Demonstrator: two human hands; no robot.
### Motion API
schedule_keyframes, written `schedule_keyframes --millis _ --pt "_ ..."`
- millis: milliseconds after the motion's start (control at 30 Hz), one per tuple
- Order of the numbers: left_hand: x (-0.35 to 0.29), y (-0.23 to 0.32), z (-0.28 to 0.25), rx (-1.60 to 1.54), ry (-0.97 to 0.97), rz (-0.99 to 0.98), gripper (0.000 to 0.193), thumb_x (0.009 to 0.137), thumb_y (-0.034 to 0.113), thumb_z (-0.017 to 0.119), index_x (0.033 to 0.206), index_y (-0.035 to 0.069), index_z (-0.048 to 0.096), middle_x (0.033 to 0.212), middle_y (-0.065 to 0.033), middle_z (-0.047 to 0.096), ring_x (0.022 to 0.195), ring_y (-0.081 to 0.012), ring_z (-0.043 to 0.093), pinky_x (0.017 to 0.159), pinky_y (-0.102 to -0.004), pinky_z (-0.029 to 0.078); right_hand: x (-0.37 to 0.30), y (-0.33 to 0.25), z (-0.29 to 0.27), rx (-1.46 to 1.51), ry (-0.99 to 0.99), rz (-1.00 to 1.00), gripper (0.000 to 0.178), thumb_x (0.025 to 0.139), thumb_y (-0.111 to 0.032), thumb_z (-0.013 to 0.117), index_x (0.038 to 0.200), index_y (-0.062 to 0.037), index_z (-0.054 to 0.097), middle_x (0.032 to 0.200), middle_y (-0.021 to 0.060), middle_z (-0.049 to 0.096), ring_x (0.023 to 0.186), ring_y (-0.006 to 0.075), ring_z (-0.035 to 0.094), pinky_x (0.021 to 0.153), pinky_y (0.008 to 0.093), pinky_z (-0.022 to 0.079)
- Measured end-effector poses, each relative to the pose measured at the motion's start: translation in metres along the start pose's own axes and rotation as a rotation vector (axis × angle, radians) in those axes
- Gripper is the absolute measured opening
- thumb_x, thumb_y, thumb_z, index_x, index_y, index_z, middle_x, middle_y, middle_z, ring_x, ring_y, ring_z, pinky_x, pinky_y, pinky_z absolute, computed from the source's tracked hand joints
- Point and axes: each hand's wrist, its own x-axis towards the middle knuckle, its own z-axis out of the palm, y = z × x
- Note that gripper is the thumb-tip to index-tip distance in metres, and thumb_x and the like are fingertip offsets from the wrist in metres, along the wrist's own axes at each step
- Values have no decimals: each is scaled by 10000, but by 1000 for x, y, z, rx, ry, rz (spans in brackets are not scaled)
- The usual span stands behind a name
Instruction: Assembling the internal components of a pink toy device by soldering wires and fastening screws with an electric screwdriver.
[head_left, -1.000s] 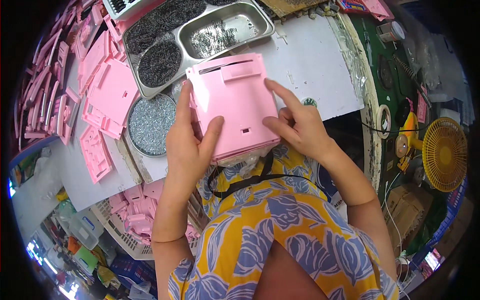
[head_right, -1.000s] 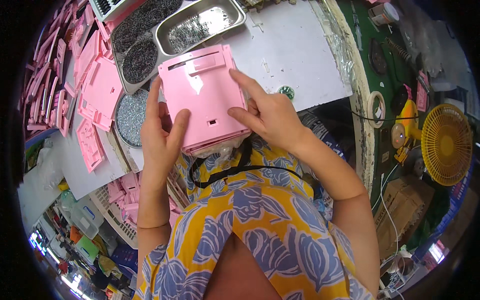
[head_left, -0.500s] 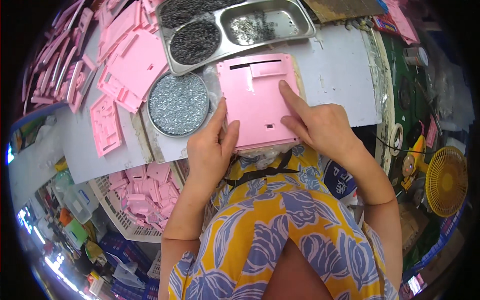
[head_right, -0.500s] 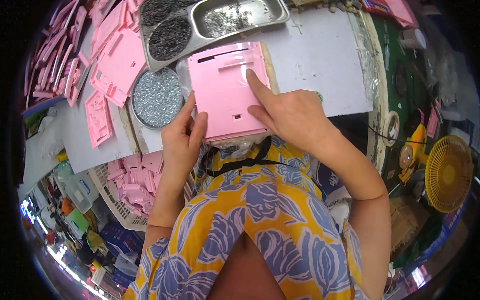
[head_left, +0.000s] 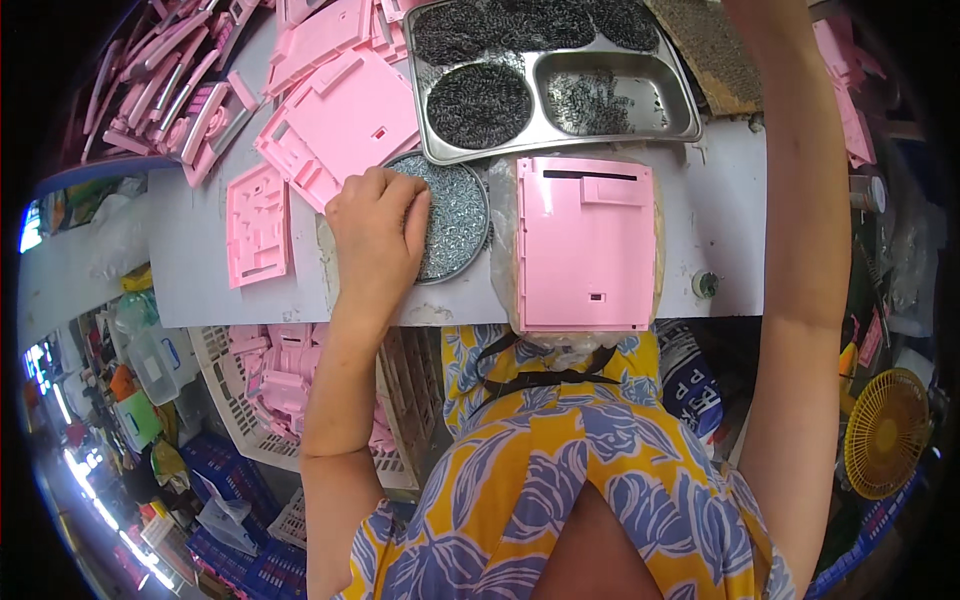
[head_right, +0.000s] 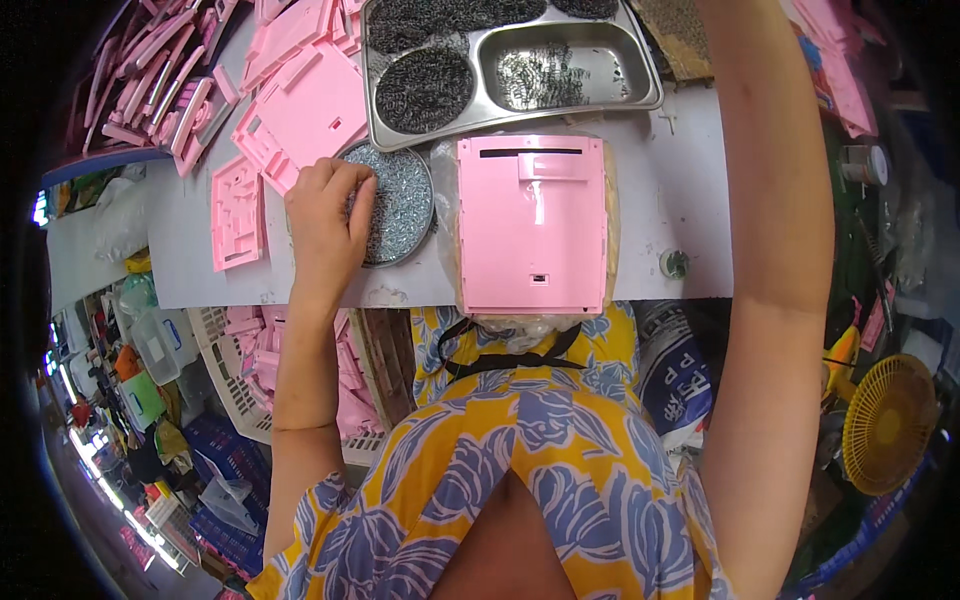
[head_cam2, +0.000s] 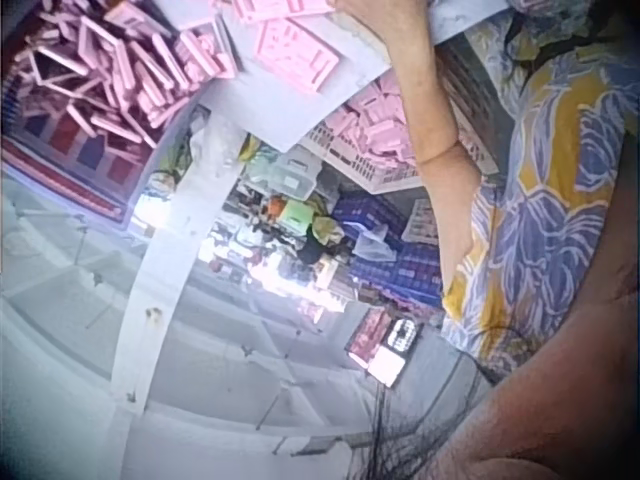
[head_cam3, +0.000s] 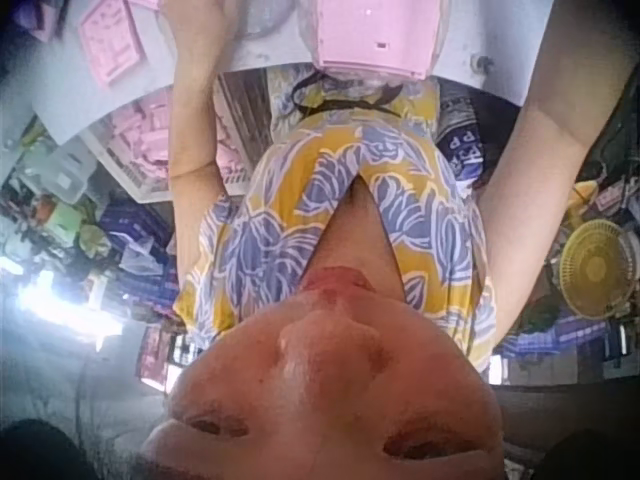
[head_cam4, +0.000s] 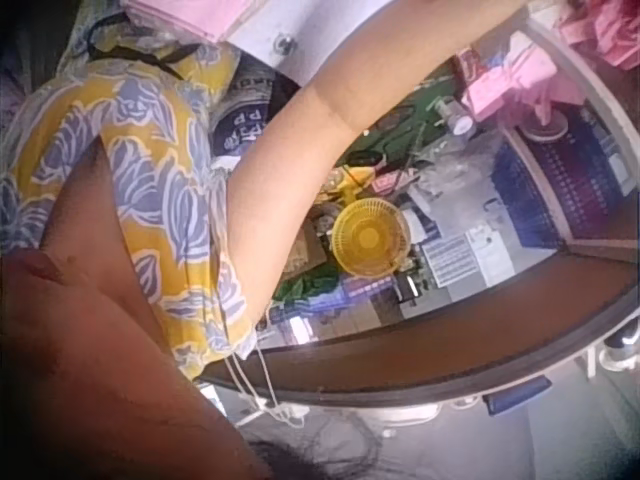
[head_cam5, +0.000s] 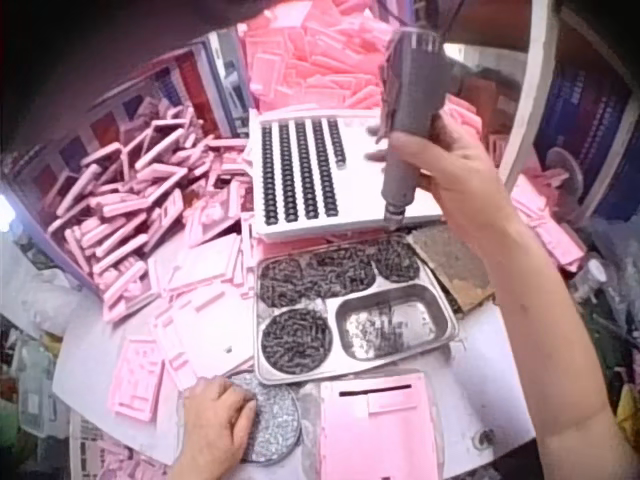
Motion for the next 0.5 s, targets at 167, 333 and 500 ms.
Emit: schedule_keyframes --millis 167,333,500 --pt "2 -13 -5 -95 -2 -64 110 860 172 723 822 93 657 814 -52 616 814 -272 587 775 -444 394 -11 -10 15 -232 -257 149 487 879 -267 777 1237 -1 582 963 114 688 865 191 693 780 337 570" --pt "-11 35 2 -182 -35 146 164 818 165 763 778 107 616 738 -46 587 754 -261 571 757 -422 360 -99 1 26 255 -332 231 369 982 -294 600 1228 -24 549 785 30 577 732 161 558 753 336 490" --pt "-10 91 -4 -339 17 267 101 812 136 776 864 134 689 834 8 682 767 -188 591 799 -375 321 -173 -31 49 561 -332 229 327 999 -355 555 1154 -72 507 655 -24 482 626 137 488 655 304 436"
